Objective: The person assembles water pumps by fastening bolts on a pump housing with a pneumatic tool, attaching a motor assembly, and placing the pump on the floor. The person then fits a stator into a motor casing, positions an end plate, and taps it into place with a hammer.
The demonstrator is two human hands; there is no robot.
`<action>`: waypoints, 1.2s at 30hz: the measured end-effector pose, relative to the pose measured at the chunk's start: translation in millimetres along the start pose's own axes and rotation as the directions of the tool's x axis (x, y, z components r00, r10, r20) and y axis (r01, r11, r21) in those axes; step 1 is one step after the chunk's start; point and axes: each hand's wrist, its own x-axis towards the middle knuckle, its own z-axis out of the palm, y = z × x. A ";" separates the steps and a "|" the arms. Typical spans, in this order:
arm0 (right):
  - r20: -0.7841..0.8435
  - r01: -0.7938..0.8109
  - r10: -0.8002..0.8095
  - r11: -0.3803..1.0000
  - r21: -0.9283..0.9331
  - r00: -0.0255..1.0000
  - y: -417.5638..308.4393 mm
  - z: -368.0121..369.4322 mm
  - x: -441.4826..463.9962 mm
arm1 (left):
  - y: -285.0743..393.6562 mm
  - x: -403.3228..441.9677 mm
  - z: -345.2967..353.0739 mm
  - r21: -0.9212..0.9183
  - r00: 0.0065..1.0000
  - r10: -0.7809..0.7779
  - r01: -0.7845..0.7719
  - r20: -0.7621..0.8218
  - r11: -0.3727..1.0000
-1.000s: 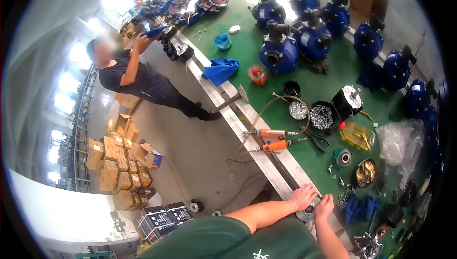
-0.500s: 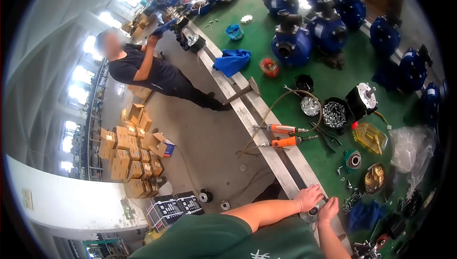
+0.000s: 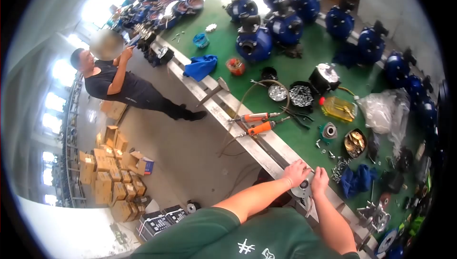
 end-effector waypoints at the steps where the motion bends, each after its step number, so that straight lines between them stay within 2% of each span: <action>1: 0.028 -0.003 0.002 0.999 0.035 1.000 7.1 -1.3 0.6 | 2.0 -0.6 -1.3 0.021 0.999 -0.035 0.035 0.036 0.999; 3: 0.054 -0.079 0.065 0.948 0.309 0.996 28.4 -4.8 -2.0 | -7.9 0.6 7.2 0.006 1.000 -0.023 0.022 0.019 1.000; 4: 0.026 -0.095 0.092 0.949 0.300 0.995 26.3 -17.5 -13.1 | -11.4 1.4 5.7 -0.069 0.997 -0.046 0.051 0.064 0.996; 5: 0.004 -0.069 0.071 0.956 0.285 0.997 31.7 -30.0 -26.7 | -17.3 -0.4 5.8 -0.226 0.985 -0.114 0.140 0.126 0.964; 7: -0.038 -0.033 0.043 0.969 0.244 0.998 50.2 -56.0 -59.7 | -23.9 -20.2 6.5 -0.294 1.000 0.003 -0.009 -0.021 0.956; 8: -0.052 -0.017 0.030 0.970 0.243 0.998 65.7 -66.7 -78.9 | -23.1 -36.6 3.5 -0.242 1.000 0.026 -0.023 0.008 0.970; 11: -0.191 -0.025 0.055 0.987 0.157 0.980 97.8 -81.9 -139.5 | -16.8 -67.5 -13.5 -0.035 0.991 0.119 -0.117 0.068 0.993; 13: -0.180 -0.022 0.035 0.997 0.073 0.983 120.1 -89.6 -175.2 | -17.4 -83.6 -16.6 0.076 0.985 0.152 -0.158 0.087 0.985; 15: -0.180 0.100 -0.127 0.983 -0.154 0.975 155.1 -98.3 -188.1 | -14.0 -86.8 -17.6 0.098 0.989 0.057 -0.070 0.137 0.993; 16: -0.199 0.088 -0.126 0.978 -0.190 0.972 159.7 -104.1 -190.2 | -11.9 -85.7 -19.4 0.097 0.987 0.029 -0.044 0.157 0.994; 17: -0.293 0.160 -0.239 0.950 -0.268 0.926 163.9 -107.9 -190.9 | -10.4 -86.9 -19.6 0.097 0.984 0.001 -0.019 0.180 0.995; 21: -0.311 0.072 -0.201 0.922 -0.381 0.929 169.1 -132.4 -178.4 | -24.3 -78.6 -9.9 0.101 0.988 -0.004 -0.012 0.157 0.995; 22: -0.332 0.026 -0.198 0.888 -0.459 0.922 168.8 -136.3 -174.8 | -19.4 -79.0 -13.6 0.088 0.990 -0.019 0.007 0.140 0.996; 25: -0.307 -0.093 -0.064 0.878 -0.470 0.949 173.8 -141.5 -159.1 | -23.6 -75.4 -12.0 0.069 0.995 -0.046 0.040 0.086 0.997; 26: -0.312 -0.153 0.042 0.928 -0.339 0.949 175.1 -140.8 -150.5 | -28.6 -72.9 -10.5 0.073 0.996 -0.039 0.032 0.086 0.997; 29: -0.328 -0.336 0.244 0.905 -0.261 0.913 176.6 -146.4 -124.9 | -23.2 -81.0 -13.0 0.074 0.996 -0.034 0.028 0.083 0.997; 35: -0.227 -0.431 0.370 0.821 -0.373 0.901 150.0 -159.0 -106.9 | -34.1 -77.6 -7.9 0.017 1.000 0.027 -0.028 0.009 0.999; 36: -0.227 -0.410 0.347 0.836 -0.365 0.910 148.3 -158.9 -108.8 | -29.0 -75.3 -15.8 -0.025 0.993 -0.089 0.091 0.075 0.996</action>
